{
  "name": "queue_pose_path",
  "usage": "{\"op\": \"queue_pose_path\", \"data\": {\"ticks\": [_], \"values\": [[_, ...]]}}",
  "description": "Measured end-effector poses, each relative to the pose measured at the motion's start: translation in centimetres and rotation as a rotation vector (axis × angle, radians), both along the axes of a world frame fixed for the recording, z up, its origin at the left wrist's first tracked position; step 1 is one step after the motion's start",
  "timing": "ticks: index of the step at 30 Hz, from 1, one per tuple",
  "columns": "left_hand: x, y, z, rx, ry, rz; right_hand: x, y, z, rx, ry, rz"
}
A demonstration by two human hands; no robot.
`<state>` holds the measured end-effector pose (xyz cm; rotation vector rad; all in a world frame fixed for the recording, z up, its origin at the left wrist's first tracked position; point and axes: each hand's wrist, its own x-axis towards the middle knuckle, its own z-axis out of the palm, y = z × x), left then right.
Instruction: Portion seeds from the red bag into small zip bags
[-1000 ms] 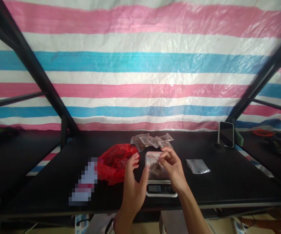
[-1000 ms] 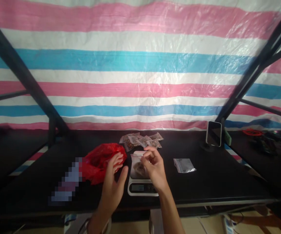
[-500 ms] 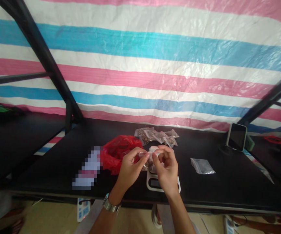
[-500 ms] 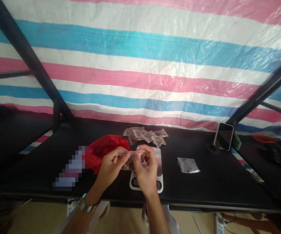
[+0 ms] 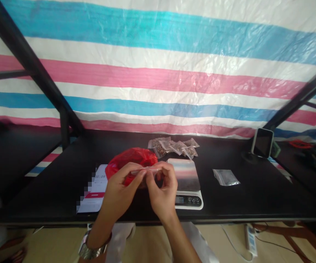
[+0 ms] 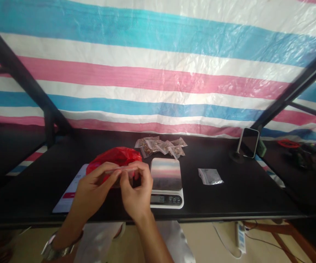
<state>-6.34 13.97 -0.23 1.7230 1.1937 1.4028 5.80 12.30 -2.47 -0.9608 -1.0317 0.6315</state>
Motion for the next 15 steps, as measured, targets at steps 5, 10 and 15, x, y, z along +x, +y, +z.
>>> {"op": "queue_pose_path", "data": {"ticks": [5, 10, 15], "values": [[-1.1, 0.1, -0.3, 0.036, 0.07, 0.031, -0.9, 0.3, 0.2, 0.032, 0.035, 0.066], [-1.1, 0.2, -1.2, 0.015, 0.023, 0.005, -0.6, 0.3, 0.0, 0.02, 0.095, 0.071], [-0.7, 0.2, -0.9, 0.129, 0.075, 0.067, -0.4, 0.7, -0.1, -0.011, 0.155, 0.158]]}}
